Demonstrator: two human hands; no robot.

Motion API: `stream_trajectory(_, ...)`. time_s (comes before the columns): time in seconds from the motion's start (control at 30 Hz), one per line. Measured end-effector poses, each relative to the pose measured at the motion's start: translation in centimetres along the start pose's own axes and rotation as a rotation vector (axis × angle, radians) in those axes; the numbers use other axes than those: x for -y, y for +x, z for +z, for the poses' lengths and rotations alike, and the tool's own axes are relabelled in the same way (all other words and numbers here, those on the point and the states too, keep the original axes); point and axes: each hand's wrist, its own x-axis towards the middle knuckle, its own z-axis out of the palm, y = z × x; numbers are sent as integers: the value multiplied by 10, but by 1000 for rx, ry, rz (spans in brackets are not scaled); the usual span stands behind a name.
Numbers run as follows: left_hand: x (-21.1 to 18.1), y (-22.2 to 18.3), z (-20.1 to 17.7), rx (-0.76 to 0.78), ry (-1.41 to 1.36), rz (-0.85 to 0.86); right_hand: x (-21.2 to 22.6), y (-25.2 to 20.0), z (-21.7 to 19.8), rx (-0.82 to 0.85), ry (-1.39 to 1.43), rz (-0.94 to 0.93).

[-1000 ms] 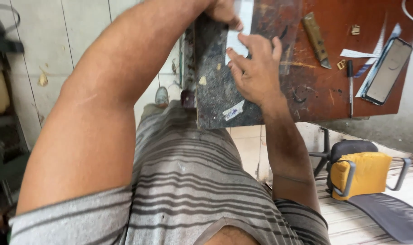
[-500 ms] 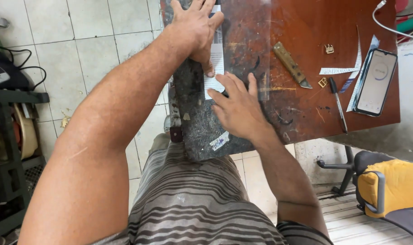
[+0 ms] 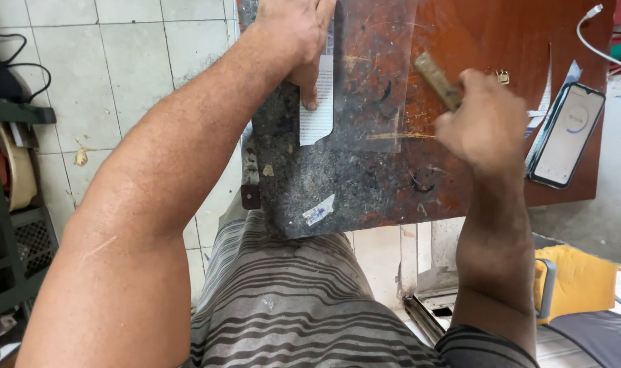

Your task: The person is using a utility knife and a metal ruler to precisely cut out a pattern from a plastic sheet on a workbench.

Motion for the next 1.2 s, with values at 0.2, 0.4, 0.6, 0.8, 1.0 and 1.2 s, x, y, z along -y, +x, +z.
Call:
stream_trajectory(0.2, 7, 6, 15, -26, -266, -18, -25, 11, 11, -880, 681, -720)
stream_trajectory(0.4, 11, 4, 23, -239, -275, 8, 65, 41, 15, -595, 1142, -1014)
stream_trajectory(0.6, 19, -4, 8, -38, -271, 48, 104, 71, 10, -656, 1146, -895)
stream_trajectory(0.8, 24, -16, -2, -66, -310, 41, 114, 110, 19, -570, 1295, -804)
stream_trajectory(1.0, 23, -14, -10, 35, -316, 70, 141, 130, 27, -501, 1481, -560)
stream_trajectory(1.2, 24, -12, -7, 1, -345, 85, 147, 131, 33, -667, 1383, -695)
